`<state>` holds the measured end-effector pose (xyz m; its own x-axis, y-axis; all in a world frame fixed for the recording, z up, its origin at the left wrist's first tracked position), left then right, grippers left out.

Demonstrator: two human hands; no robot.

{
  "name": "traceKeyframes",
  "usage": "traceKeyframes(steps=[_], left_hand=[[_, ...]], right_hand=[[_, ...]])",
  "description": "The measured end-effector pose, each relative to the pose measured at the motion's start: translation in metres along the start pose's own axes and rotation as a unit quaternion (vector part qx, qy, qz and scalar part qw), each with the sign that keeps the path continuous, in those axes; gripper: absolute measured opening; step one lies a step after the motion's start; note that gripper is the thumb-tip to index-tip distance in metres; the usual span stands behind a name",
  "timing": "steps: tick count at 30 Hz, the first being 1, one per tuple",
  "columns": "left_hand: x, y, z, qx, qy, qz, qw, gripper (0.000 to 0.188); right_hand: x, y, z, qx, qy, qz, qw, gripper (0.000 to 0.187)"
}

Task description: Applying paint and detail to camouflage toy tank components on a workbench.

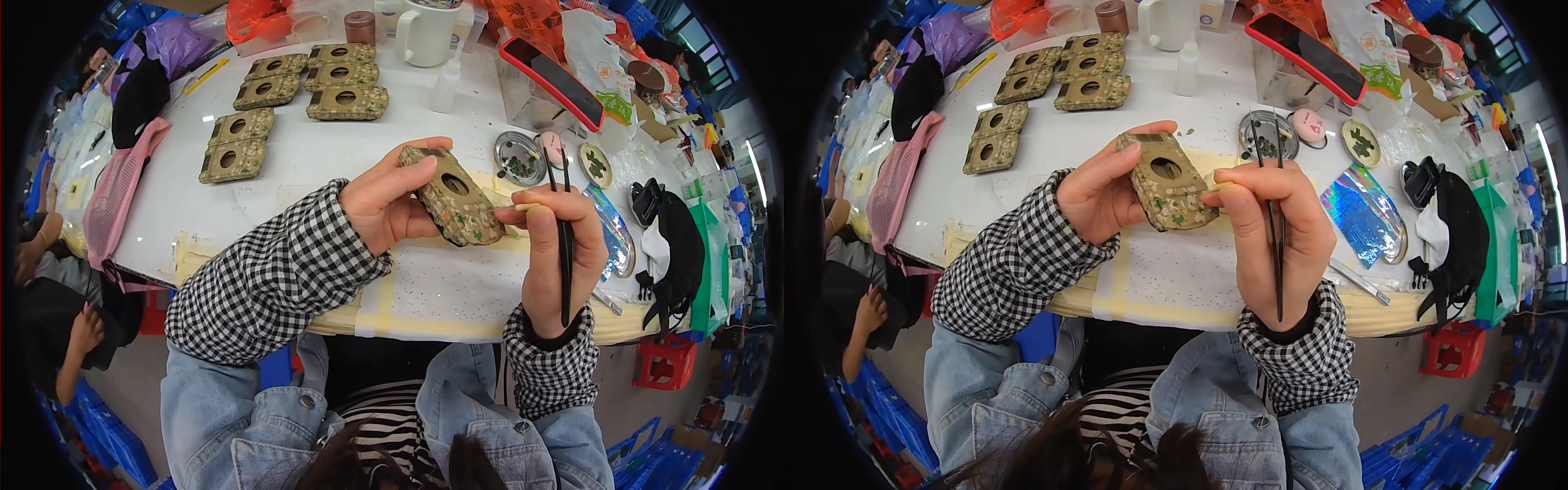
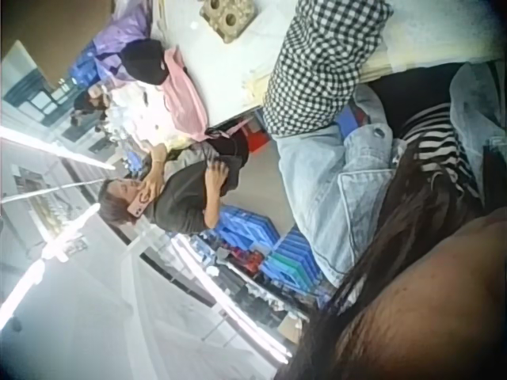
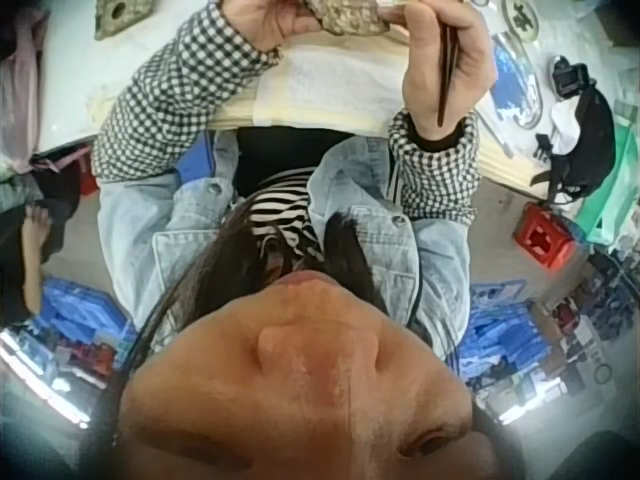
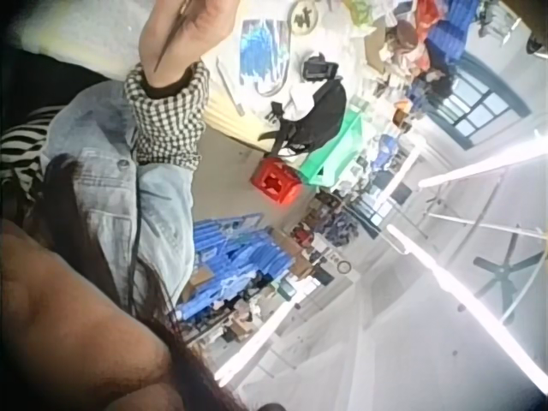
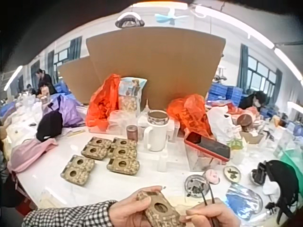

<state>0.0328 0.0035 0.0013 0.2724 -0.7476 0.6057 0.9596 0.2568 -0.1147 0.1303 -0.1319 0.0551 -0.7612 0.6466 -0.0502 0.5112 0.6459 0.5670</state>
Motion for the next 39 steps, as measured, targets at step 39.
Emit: traceKeyframes(steps=[39], left_hand=[[-0.021, 0.006, 0.008, 0.069, -0.031, 0.043, 0.996, 0.043]], right_hand=[[0.039, -0.113, -0.071, 0.148, 0.711, -0.367, 0.581, 0.026]])
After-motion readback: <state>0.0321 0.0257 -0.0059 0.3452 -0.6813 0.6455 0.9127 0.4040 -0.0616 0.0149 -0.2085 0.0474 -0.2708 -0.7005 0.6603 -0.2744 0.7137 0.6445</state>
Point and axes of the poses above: each hand's wrist, its own y-axis towards the middle knuckle, its own x-axis out of the palm, z = x × y, the point moved 5 cm from there along y, towards the middle knuckle, and after that the axes turned 5 degrees about y, right-handed, at the moved point
